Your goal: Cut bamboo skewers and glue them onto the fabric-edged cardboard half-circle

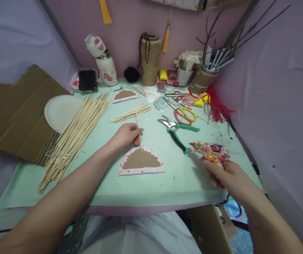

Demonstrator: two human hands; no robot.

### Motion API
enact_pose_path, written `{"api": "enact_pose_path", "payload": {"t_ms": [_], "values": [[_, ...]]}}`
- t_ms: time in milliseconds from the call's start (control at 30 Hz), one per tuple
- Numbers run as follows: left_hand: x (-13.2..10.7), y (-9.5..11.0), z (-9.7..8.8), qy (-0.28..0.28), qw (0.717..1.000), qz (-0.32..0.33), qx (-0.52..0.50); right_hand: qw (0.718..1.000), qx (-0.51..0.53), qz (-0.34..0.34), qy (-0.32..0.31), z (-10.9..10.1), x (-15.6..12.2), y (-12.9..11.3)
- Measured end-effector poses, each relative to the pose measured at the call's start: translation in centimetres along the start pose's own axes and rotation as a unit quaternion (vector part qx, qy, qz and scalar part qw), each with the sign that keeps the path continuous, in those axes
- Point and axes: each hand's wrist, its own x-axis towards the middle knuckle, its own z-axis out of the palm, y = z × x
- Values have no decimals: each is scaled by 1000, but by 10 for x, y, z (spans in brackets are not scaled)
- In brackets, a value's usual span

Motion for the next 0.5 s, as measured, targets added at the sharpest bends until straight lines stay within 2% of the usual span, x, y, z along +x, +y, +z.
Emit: {"api": "enact_pose_path", "payload": {"t_ms": [500], "values": [[-1, 1, 1, 0, 998, 1, 62, 1000, 20, 12, 7, 3, 2, -9]]}}
